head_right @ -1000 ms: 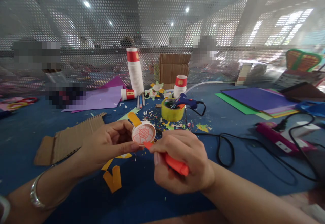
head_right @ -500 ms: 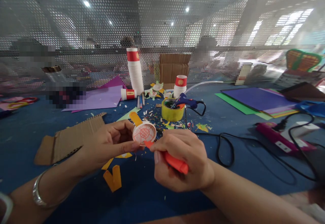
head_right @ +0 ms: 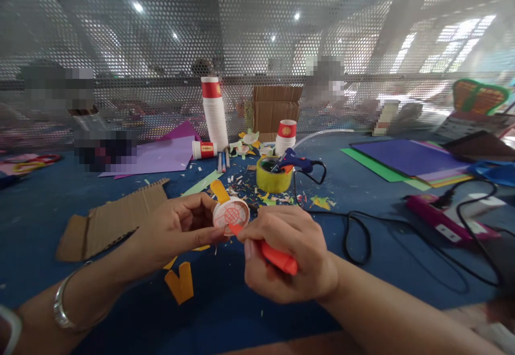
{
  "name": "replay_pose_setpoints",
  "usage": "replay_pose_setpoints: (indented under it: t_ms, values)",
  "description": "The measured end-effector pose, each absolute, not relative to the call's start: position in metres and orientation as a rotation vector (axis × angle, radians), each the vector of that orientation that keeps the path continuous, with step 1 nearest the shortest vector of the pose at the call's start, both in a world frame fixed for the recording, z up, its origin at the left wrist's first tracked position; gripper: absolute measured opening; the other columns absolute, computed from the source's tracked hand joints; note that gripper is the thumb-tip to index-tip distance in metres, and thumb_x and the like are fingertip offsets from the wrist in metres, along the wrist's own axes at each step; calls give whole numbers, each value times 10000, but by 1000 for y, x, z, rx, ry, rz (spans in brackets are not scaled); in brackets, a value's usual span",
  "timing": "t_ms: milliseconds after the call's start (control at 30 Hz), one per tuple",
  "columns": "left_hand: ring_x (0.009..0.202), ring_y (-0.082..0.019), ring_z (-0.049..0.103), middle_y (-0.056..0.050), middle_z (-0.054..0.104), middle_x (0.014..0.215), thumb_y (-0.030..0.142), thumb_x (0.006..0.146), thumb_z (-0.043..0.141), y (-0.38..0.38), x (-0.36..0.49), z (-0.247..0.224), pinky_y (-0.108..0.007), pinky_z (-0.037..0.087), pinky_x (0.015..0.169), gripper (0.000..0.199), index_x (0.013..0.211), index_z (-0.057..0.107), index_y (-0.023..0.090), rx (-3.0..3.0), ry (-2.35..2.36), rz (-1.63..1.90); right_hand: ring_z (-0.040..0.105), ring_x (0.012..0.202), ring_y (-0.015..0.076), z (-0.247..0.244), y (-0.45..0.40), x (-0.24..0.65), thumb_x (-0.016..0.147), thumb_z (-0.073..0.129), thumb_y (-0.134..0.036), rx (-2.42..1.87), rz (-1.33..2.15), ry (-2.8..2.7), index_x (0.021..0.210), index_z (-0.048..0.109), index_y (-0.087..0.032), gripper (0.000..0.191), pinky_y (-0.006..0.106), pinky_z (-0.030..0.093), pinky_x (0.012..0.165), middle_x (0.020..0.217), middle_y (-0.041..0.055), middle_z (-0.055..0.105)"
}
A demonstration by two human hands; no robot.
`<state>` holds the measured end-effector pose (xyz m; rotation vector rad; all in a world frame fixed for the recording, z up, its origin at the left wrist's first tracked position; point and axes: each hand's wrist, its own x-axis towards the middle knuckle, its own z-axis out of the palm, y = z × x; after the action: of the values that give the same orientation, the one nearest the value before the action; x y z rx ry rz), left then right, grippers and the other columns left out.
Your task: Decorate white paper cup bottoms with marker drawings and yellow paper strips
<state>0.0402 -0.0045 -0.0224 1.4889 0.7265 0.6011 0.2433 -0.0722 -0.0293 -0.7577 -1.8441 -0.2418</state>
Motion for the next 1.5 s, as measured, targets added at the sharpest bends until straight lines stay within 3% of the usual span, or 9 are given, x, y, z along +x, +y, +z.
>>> replay_pose_setpoints:
  t_ms: [333,1200,1500]
  values:
    - [829,-131,661,-17,720,917,328,738,830,-1,37,-22,-272,515,801,303,911,638,171,1466,750,671,624,497,131,-27,-70,246,772,519,-30,-757,-220,-1827,830,613,-231,229,259,542,500,618,-14,677]
    - [727,-96,633,9,669,837,328,756,808,-1,37,-24,-225,500,682,303,915,614,159,1505,794,687,608,485,127,-29,-69,245,781,516,-52,-780,-224,-1828,801,602,-232,201,259,527,496,593,-21,653]
    - [725,-114,631,-12,682,843,335,743,798,-5,39,-15,-259,520,700,310,909,612,152,1528,808,624,617,488,119,-28,-69,244,779,514,-38,-759,-221,-1829,816,600,-227,211,243,530,500,599,-27,657]
